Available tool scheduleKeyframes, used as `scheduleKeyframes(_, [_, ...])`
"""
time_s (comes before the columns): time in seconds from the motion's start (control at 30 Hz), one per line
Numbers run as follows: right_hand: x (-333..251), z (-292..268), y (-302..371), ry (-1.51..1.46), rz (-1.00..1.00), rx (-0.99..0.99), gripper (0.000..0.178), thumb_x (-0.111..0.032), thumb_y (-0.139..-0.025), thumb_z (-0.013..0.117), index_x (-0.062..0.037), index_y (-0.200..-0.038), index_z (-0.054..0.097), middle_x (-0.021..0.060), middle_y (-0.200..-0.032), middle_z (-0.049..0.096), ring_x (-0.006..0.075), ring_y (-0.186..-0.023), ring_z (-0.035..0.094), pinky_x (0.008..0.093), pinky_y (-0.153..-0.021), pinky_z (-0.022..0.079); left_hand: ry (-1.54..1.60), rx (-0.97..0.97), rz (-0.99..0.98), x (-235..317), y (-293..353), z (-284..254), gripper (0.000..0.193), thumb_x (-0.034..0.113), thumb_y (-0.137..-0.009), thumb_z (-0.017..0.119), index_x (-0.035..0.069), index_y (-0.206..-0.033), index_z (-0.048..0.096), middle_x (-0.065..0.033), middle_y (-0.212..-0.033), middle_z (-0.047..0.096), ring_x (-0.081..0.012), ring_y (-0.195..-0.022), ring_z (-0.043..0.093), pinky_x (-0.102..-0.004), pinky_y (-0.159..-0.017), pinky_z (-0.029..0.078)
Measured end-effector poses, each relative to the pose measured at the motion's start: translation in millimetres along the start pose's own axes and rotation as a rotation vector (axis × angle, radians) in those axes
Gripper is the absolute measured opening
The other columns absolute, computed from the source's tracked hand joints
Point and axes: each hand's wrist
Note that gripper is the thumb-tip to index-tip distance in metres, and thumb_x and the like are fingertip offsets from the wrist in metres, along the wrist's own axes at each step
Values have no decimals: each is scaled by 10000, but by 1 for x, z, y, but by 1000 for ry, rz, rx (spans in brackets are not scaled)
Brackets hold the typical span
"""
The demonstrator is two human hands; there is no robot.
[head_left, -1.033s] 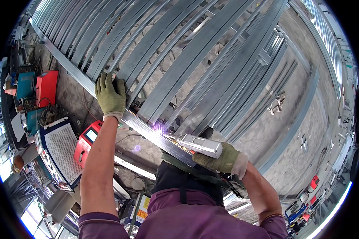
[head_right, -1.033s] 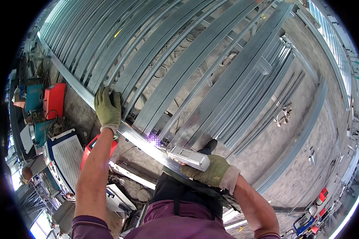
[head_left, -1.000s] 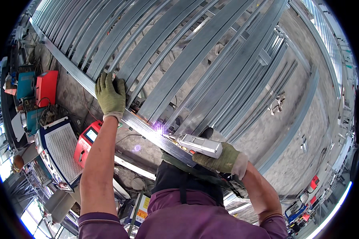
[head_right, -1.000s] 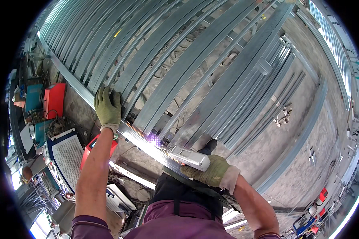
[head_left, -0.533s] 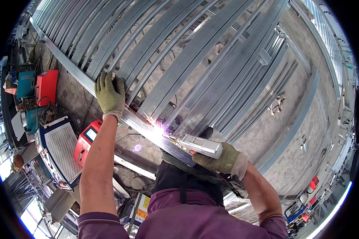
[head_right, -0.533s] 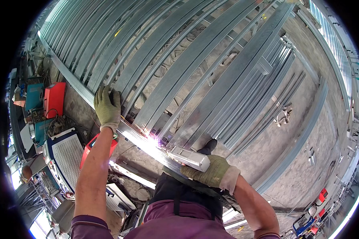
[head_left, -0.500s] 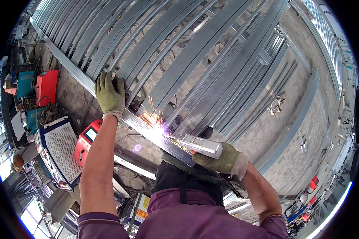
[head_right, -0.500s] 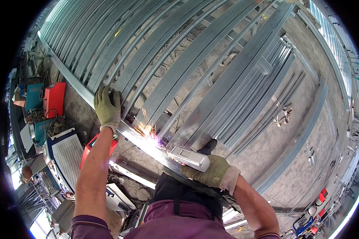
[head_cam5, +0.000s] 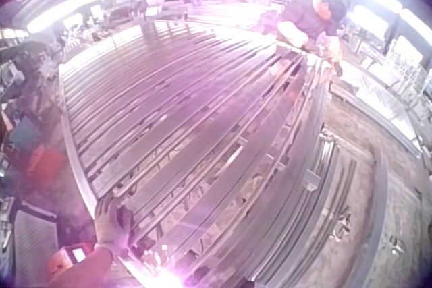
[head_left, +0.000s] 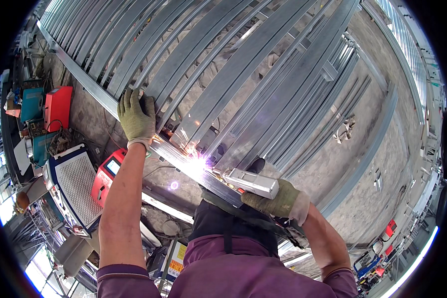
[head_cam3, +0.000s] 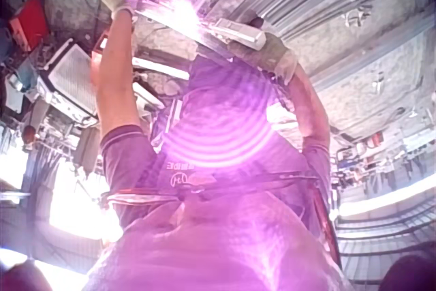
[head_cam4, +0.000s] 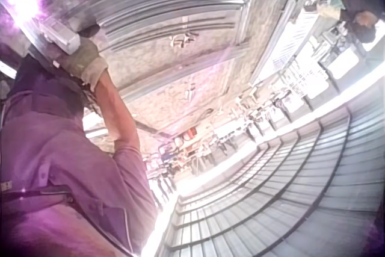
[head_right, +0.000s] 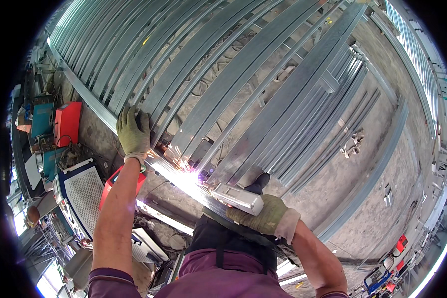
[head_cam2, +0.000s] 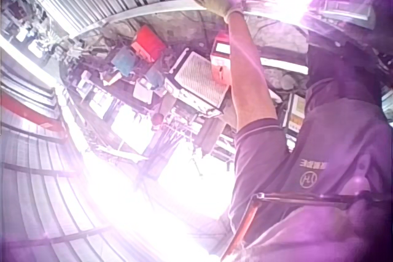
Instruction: The person welds metal frame components using a handheld welding tool. They hold the frame steady with one hand while applying welds along the joints with the other, producing bright sparks. The person repositions the frame and continues welding along different sections.
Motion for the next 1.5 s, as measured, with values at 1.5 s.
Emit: scheduleKeyframes(1.5, [-12, 10, 1, -134, 18, 115, 601, -433, -1006, 877, -109, -1490, 729, 100, -1336, 815, 176, -1209, 748, 337, -1043, 589, 27, -3, 2, 10, -1, -9, 531, 353, -1037, 707, 27, -1449, 632, -263, -1548, 613, -473, -1466, 538, -589, -1278, 370])
Point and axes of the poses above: each hand's wrist, its own y-axis away from the middle knuckle, its own z-axis out of the palm, x = y × z
